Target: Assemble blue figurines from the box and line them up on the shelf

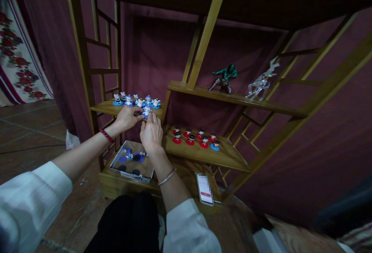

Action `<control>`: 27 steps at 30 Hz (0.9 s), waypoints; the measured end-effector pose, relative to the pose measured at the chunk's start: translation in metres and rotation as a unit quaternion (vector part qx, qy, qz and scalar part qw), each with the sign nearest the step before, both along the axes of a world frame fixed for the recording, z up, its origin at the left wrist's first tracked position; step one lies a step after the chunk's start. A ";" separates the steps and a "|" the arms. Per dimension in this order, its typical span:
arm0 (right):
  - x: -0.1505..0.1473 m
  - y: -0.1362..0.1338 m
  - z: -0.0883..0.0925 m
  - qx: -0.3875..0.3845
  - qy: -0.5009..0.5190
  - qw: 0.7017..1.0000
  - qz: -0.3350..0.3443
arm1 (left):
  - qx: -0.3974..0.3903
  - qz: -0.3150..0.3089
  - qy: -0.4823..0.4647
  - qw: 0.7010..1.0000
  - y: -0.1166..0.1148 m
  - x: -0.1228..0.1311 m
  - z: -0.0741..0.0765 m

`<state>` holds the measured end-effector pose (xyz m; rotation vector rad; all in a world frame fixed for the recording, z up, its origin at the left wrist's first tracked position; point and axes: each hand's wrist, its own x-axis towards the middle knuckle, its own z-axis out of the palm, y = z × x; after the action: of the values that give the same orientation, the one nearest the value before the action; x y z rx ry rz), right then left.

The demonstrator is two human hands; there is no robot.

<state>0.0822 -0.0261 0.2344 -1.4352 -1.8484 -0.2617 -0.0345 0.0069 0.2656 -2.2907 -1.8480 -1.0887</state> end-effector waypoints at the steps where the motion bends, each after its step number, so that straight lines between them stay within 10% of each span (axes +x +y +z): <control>1: 0.000 -0.001 -0.001 0.001 0.000 1.000 0.000 | -0.001 0.001 0.000 1.000 0.001 0.000 0.000; 27: -0.003 0.016 0.028 -0.108 -0.032 0.993 -0.043 | -0.045 0.062 -0.050 0.996 0.027 0.027 0.005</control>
<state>0.0796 -0.0105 0.2625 -1.6743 -1.9160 -0.1541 -0.0078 0.0342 0.2703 -2.1677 -2.0858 -1.1443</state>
